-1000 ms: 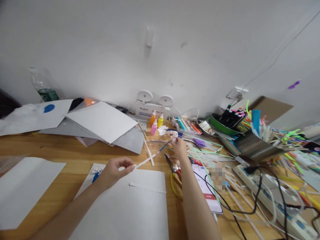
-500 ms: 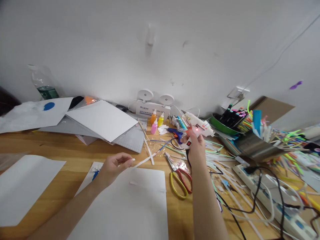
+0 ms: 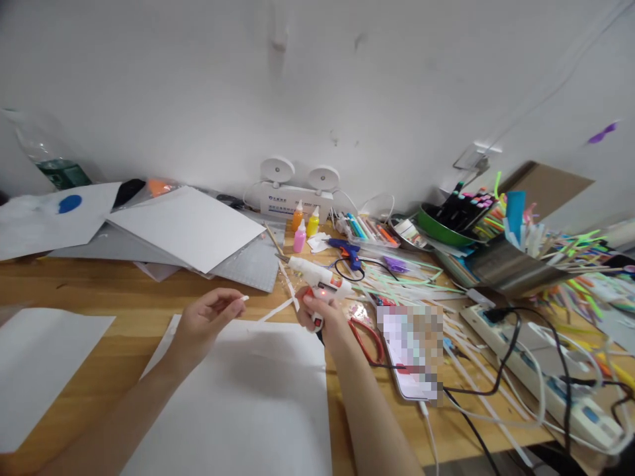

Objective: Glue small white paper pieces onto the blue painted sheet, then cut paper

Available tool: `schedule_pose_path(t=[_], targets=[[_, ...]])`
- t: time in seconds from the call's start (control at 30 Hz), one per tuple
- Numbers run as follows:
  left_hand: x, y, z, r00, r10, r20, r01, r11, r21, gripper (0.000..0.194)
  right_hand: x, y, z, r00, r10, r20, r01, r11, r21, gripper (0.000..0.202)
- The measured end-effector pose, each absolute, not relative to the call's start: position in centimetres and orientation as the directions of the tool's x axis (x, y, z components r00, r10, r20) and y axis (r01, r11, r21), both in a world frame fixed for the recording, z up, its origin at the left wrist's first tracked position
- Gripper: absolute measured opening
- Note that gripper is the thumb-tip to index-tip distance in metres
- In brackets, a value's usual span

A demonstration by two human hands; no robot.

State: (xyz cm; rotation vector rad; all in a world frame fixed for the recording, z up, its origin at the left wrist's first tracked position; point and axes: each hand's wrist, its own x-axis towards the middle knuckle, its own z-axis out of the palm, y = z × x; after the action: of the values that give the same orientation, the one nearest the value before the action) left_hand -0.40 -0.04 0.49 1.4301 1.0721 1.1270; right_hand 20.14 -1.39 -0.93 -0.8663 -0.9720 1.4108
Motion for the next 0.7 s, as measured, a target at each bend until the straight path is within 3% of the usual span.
schedule_pose_path(t=[0.43,0.7], targets=[[-0.6,-0.9,1.3,0.146,0.941,0.306,0.092,-0.321,0.943,0.009,20.9,-3.1,-0.9,-0.175,0.976,0.127,-0.128,0.105,-0.986,0.019],[-0.5,-1.0,1.6,0.194,0.924,0.328,0.092,-0.351,0.932,0.006,20.9,-3.6,-1.3,-0.167,0.973,0.159,0.044,0.168,-0.985,0.027]])
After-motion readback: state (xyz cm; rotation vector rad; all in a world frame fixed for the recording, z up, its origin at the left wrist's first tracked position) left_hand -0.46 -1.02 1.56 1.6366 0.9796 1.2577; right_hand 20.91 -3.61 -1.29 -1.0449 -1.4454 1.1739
